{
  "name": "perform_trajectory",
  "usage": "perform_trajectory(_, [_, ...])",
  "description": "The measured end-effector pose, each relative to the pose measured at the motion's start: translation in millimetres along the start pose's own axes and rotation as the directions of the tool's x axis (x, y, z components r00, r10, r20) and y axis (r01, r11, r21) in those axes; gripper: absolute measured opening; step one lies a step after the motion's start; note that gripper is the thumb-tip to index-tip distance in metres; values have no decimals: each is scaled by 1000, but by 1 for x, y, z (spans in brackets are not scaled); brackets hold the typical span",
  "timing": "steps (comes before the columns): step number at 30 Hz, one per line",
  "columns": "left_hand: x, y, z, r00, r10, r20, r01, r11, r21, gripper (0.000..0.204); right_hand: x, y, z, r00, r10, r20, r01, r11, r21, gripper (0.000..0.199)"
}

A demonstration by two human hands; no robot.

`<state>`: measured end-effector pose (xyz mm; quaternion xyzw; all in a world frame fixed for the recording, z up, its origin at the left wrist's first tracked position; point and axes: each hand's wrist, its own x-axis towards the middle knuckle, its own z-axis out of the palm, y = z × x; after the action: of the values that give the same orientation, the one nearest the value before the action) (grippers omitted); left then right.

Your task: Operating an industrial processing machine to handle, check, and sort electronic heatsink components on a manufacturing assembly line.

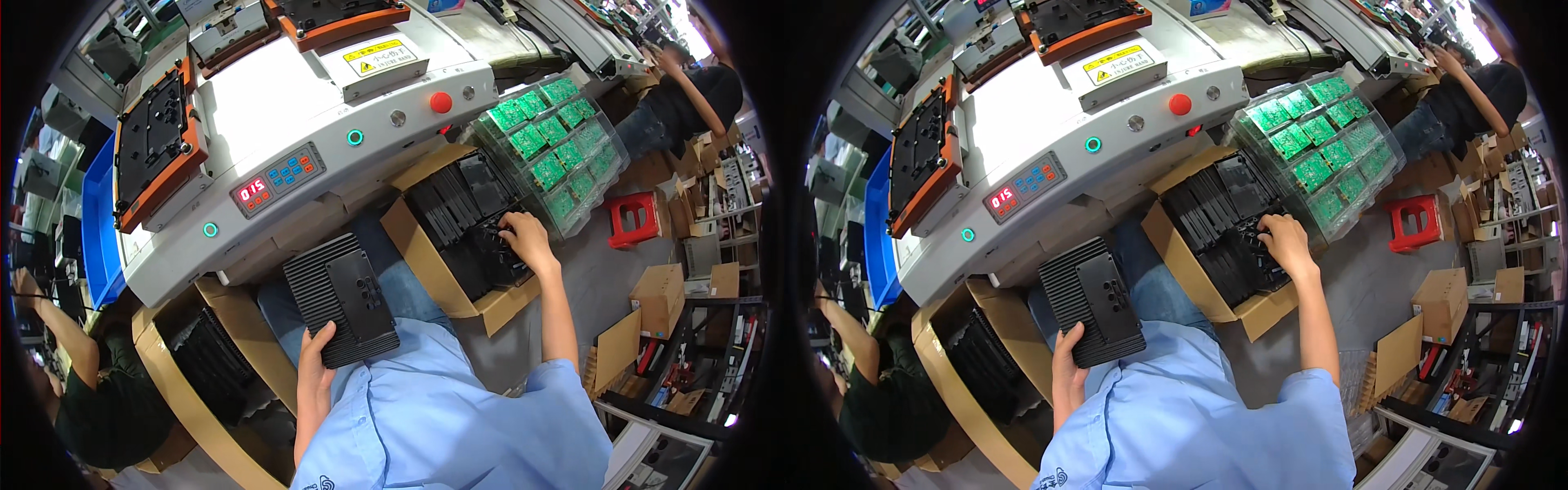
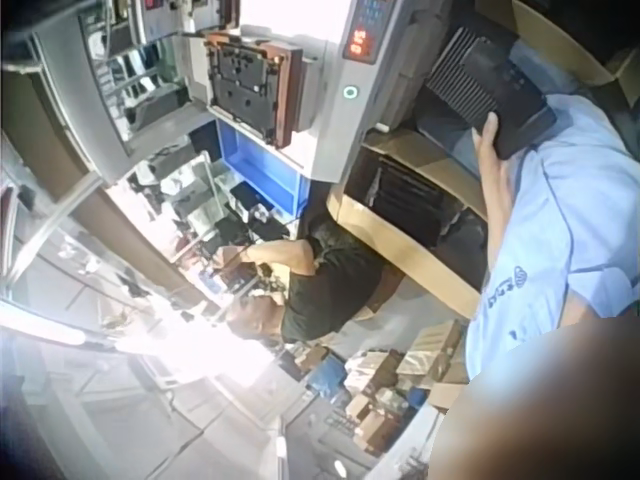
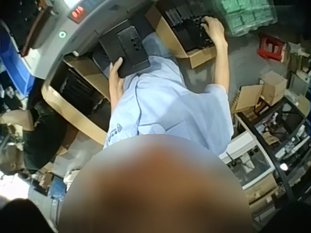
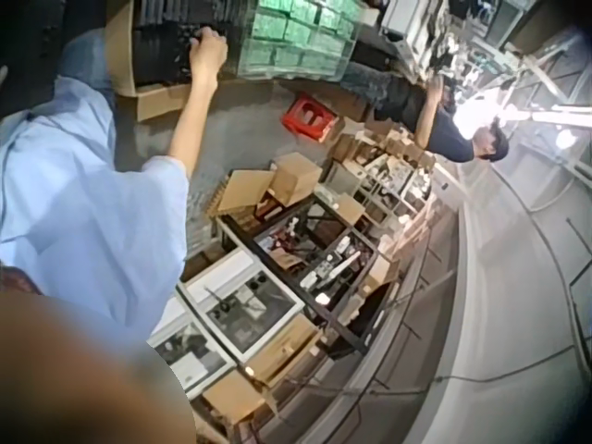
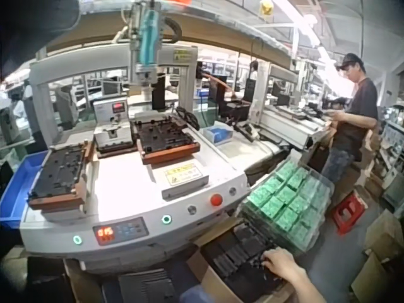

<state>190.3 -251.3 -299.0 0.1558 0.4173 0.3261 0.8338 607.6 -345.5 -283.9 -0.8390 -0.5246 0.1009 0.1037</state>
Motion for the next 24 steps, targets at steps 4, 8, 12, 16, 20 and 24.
perform_trajectory(4, [-4,2,4,998,36,-44,-35,999,5,38,0,-5,-5,998,3,-56,-3,1000,-5,11])
perform_trajectory(8, [-3,2,4,996,57,-70,-56,998,12,38,-7,4,-12,989,118,-91,-100,978,182,13])
perform_trajectory(12, [-2,2,13,996,81,-48,-79,996,41,40,-13,-53,-43,967,238,-88,-95,659,746,28])
perform_trajectory(16, [-1,2,25,996,86,13,-87,994,71,45,-12,-117,-34,994,57,88,-103,366,925,25])
perform_trajectory(20, [-3,-2,32,996,88,32,-90,993,77,51,-11,-181,1,968,-142,208,-172,230,958,32])
perform_trajectory(24, [-7,-5,33,991,133,30,-134,989,54,55,-13,-223,22,995,-82,55,-5,513,858,23])
